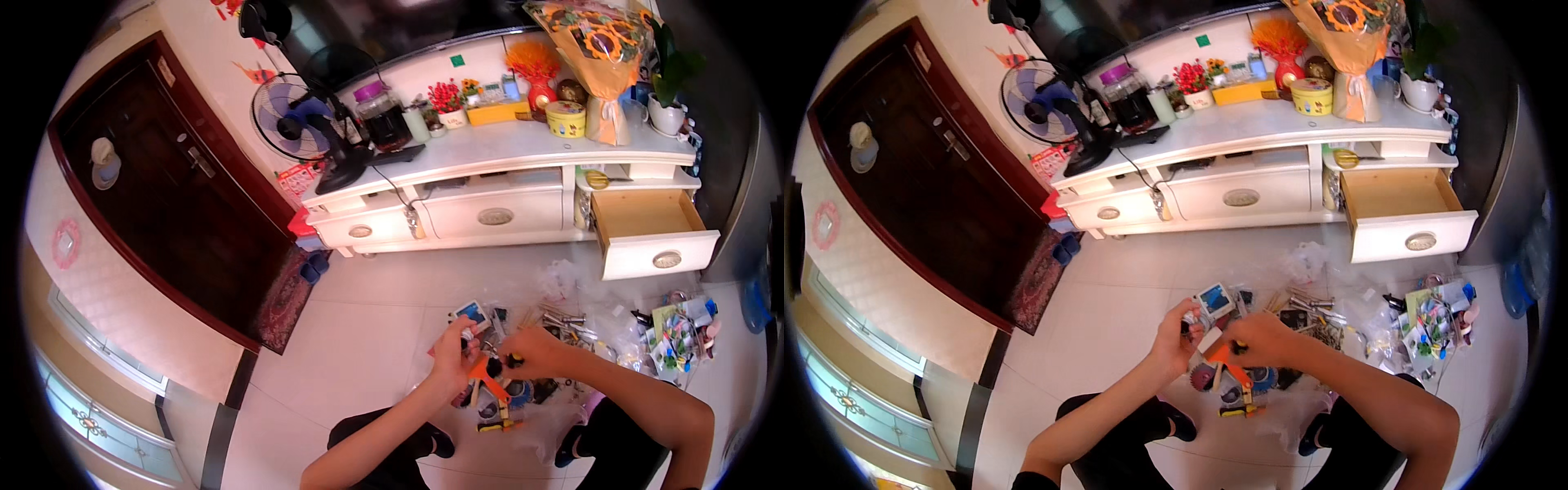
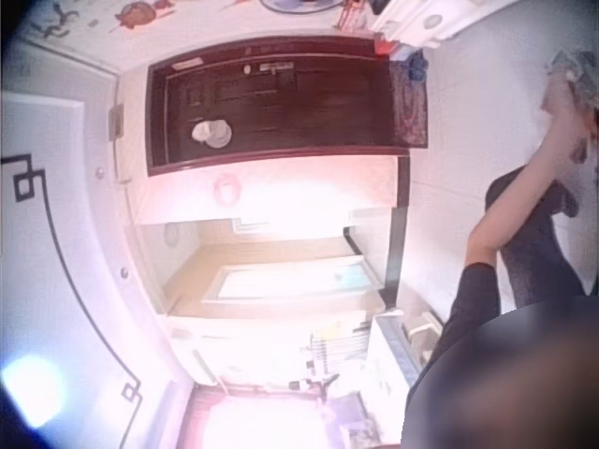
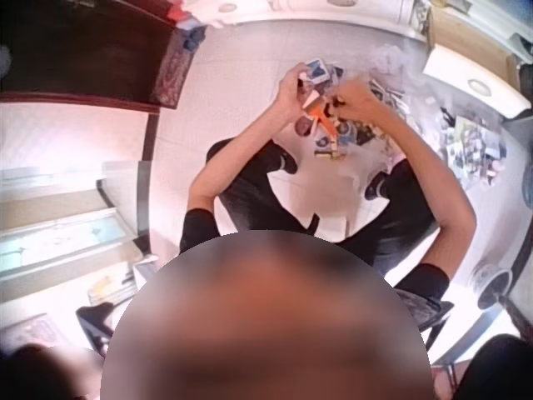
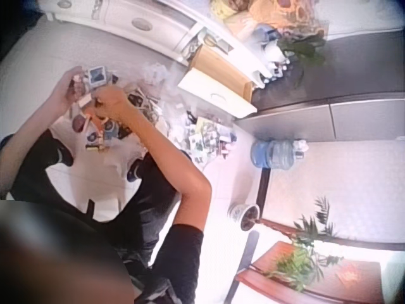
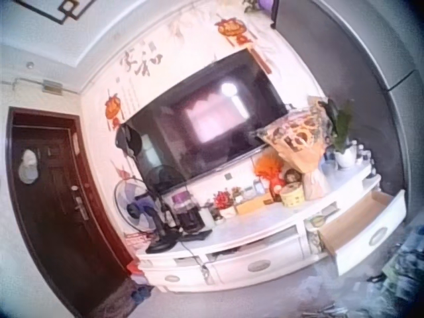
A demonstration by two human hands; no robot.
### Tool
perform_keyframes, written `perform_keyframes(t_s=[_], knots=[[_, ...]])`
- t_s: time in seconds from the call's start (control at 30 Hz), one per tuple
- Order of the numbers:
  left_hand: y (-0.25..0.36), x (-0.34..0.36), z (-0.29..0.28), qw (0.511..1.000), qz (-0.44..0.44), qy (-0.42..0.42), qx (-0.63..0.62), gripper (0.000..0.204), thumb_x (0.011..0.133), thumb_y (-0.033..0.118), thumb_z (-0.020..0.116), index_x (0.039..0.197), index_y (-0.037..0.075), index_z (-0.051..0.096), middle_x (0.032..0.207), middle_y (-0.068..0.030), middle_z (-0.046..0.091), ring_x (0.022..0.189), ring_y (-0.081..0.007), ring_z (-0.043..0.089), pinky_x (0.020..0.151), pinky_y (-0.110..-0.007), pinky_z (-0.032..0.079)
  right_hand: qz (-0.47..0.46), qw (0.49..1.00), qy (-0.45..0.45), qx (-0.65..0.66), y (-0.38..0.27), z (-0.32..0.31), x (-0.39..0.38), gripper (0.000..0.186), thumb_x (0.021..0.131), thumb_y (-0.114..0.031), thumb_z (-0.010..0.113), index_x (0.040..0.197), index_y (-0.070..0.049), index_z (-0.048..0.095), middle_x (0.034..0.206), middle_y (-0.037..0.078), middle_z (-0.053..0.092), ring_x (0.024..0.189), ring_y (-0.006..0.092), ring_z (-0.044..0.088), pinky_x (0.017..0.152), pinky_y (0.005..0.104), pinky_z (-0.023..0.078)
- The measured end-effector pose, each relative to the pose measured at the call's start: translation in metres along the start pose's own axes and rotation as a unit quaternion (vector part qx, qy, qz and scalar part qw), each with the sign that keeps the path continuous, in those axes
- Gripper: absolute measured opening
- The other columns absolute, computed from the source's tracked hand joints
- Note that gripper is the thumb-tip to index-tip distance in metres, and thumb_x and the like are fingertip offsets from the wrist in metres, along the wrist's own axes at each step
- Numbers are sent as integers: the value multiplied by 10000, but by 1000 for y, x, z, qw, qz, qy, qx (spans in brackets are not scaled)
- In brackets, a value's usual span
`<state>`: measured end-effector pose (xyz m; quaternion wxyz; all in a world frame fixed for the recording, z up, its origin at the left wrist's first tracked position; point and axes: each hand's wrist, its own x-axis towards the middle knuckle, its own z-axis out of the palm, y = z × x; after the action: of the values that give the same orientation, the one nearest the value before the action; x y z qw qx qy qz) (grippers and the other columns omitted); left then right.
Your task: The person uses a screwdriver to remove screws and disassemble a white plastic component while sitting near a pile of tools and parts on the floor.
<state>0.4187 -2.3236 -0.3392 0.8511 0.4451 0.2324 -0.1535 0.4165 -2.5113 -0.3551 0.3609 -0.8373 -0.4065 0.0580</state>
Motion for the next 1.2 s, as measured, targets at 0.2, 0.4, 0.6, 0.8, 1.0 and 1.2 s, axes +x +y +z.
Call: perform_keyframes(t_s=[0.2,0.4,0.6,0.8,1.0,1.2], knots=[[3,-9,-5,998,-50,-42,-24,157,790,161,641,833,125,494,705,16,523,539,-74,434,470,-183,348,55,994,-69,-71,25,0,-25,260,710,-314,707,760,-78,613,760,111,615,767,302,611,671,402,473],[22,-18,-5,986,-140,-74,-53,109,799,148,610,764,129,509,649,31,518,537,-76,484,428,-195,339,46,994,-70,-76,36,2,-26,244,751,-318,680,869,-115,618,777,120,621,786,315,605,686,412,468],[18,-11,11,988,-90,-122,-18,137,798,211,602,726,129,519,657,29,517,547,-83,485,442,-203,337,82,994,-71,-34,32,-22,-38,189,714,-245,684,779,-79,622,777,115,640,745,292,621,672,391,483],[44,-15,2,999,-32,-28,-29,71,790,160,563,769,153,495,626,44,505,581,-90,467,474,-194,327,81,983,157,50,-25,-49,-11,50,759,-21,642,759,-13,593,687,64,595,631,142,580,581,273,466],[52,-13,0,998,-13,6,-63,79,766,165,564,808,161,497,628,55,514,586,-100,455,500,-215,345,86,897,419,111,-74,-84,-20,77,883,-53,543,815,-25,565,821,33,555,682,76,547,438,193,394],[54,-14,1,995,-11,1,-94,79,764,175,563,799,162,494,619,54,502,576,-101,440,499,-215,344,45,834,532,138,-87,-88,-12,122,930,-95,475,844,-25,525,864,46,517,730,86,539,461,196,391]])
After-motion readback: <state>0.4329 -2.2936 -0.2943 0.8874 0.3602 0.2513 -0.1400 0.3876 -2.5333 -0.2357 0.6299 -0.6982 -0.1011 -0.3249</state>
